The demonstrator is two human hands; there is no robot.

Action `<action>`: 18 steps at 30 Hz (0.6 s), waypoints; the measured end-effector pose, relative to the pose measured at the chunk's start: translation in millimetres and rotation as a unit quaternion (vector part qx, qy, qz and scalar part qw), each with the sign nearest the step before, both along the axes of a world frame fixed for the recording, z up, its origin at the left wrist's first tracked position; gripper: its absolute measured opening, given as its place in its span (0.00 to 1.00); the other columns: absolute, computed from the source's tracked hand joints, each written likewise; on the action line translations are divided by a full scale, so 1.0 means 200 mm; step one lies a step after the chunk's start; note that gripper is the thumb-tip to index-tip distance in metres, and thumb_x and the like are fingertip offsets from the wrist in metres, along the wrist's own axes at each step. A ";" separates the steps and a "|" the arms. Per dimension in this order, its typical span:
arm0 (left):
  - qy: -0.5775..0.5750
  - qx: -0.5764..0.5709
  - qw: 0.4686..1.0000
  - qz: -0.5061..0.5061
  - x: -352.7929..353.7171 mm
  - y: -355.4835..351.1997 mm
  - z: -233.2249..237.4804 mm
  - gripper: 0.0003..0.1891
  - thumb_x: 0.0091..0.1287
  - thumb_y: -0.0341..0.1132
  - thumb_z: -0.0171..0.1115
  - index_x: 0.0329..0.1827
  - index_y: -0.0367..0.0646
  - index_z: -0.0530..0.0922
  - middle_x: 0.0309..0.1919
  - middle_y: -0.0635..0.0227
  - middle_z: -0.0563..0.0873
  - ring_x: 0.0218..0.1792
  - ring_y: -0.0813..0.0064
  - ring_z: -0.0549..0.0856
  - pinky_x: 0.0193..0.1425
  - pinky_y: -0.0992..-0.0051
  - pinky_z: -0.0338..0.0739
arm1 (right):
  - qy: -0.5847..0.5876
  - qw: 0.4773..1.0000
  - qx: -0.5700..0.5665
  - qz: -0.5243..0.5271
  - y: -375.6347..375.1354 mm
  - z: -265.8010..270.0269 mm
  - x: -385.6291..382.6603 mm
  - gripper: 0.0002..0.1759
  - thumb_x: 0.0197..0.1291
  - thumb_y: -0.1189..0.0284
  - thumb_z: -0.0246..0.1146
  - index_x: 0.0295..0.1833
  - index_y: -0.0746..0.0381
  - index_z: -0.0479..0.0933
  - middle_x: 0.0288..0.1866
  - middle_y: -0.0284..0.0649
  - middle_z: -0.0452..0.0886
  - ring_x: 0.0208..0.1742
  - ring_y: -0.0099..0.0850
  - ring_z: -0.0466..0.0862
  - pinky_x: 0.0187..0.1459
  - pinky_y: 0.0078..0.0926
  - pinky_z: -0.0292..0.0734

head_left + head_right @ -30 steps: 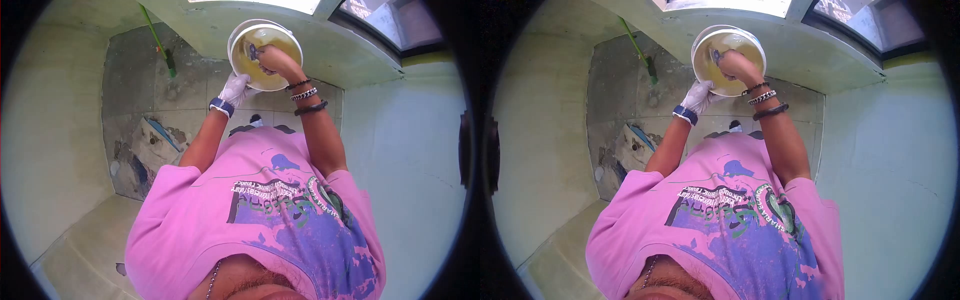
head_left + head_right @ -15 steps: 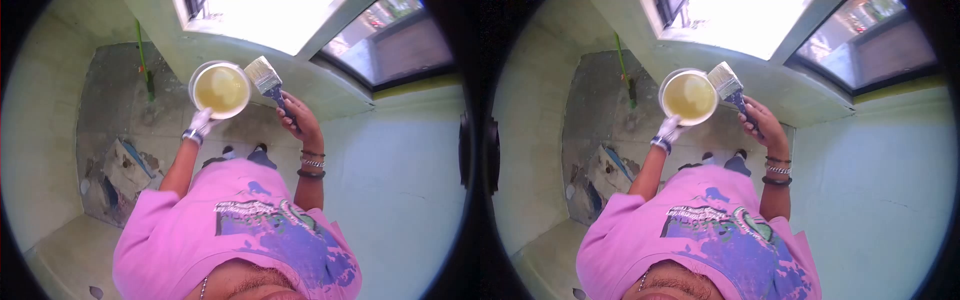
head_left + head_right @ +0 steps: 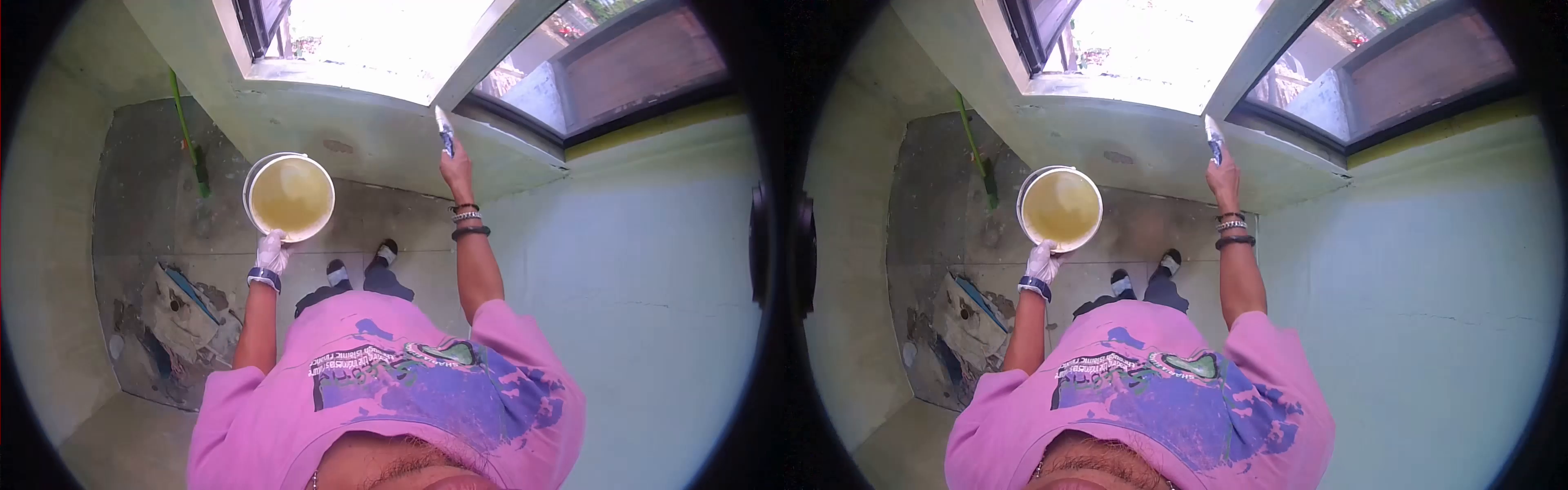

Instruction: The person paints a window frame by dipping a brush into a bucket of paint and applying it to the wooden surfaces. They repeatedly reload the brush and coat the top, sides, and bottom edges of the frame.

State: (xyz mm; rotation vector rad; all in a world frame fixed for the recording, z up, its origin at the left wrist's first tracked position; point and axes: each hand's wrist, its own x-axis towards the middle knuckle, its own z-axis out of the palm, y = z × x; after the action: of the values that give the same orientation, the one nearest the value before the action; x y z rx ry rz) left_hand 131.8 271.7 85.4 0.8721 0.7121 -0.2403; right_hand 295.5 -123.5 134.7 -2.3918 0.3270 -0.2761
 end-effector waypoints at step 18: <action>0.001 0.007 1.000 0.001 -0.04 -0.01 0.02 0.24 0.61 0.24 0.46 0.61 0.26 0.59 0.55 0.45 0.71 0.54 0.52 0.77 0.57 0.54 0.78 | -0.339 0.912 -0.231 -0.005 -0.03 0.61 0.38 0.30 0.57 0.74 0.56 0.67 0.60 0.64 0.33 0.50 0.75 0.32 0.47 0.78 0.35 0.40 0.74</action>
State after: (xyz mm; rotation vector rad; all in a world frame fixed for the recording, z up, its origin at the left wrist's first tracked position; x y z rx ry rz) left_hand 123.8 269.6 88.8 0.8848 0.7171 -0.2346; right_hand 371.0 -129.4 256.0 -2.5480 -0.0649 -1.2683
